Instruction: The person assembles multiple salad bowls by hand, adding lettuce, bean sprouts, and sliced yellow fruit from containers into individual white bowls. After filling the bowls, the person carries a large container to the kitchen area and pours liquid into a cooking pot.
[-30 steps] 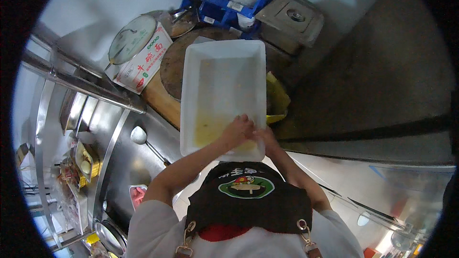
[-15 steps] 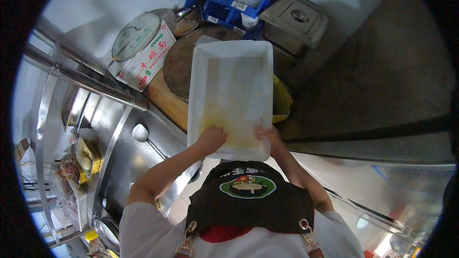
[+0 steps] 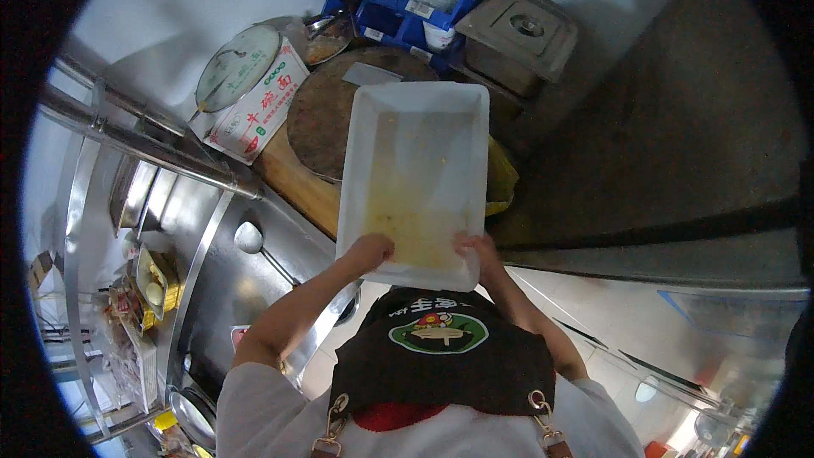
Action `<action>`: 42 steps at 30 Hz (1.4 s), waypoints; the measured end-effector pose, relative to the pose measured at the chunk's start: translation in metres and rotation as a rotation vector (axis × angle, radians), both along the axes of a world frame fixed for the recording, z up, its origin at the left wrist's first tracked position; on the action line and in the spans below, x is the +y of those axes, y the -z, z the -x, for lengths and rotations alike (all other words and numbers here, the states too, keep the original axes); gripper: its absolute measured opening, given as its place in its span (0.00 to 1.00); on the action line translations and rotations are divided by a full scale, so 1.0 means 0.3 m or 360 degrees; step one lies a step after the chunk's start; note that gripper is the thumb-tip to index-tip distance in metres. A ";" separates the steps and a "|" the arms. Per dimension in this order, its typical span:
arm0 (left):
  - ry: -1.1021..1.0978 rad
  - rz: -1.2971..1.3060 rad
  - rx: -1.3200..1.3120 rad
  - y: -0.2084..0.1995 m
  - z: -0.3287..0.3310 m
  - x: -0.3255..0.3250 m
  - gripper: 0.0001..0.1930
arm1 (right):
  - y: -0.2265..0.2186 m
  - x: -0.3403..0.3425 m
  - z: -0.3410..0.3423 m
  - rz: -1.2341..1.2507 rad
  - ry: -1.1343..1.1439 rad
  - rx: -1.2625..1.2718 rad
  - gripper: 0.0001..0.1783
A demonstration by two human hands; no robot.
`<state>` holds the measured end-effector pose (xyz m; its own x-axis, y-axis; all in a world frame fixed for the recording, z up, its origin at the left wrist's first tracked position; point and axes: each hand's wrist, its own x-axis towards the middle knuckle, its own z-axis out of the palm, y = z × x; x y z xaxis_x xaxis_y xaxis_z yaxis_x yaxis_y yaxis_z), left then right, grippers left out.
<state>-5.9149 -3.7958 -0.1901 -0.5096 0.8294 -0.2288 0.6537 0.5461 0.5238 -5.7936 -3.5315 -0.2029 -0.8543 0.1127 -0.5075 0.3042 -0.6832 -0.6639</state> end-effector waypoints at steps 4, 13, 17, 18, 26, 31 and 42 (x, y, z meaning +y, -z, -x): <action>-0.0219 -0.0183 -0.0463 -0.092 0.113 0.088 0.04 | -0.003 0.011 0.001 -0.0122 0.0023 0.0109 0.17; 0.0170 -0.1037 -0.0406 -0.457 0.245 0.690 0.05 | -0.022 -0.007 -0.010 -0.0081 -0.0079 0.0037 0.16; 0.0414 -0.1011 0.0032 -0.329 0.251 0.875 0.07 | 0.030 -0.060 0.016 0.0015 -0.0146 0.0048 0.18; 0.0329 -0.0731 0.0129 -0.329 0.219 0.880 0.07 | -0.010 -0.060 0.013 0.0057 -0.0136 0.0069 0.18; -0.0310 -0.0610 0.0502 -0.397 0.248 0.423 0.10 | -0.036 -0.037 0.052 0.0039 -0.0067 0.0149 0.17; -0.0459 0.0336 0.0810 -0.249 0.115 0.137 0.12 | 0.089 0.002 0.079 0.0093 -0.0273 0.0182 0.26; -0.0559 0.0600 0.0082 -0.052 -0.039 0.143 0.22 | -0.094 -0.071 0.076 -0.0079 -0.0067 0.0131 0.21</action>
<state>-5.9033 -3.7530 -0.1746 -0.7609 0.4711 -0.4462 0.4169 0.8819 0.2200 -5.8165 -3.5529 -0.1747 -0.8973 0.0991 -0.4301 0.2749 -0.6368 -0.7204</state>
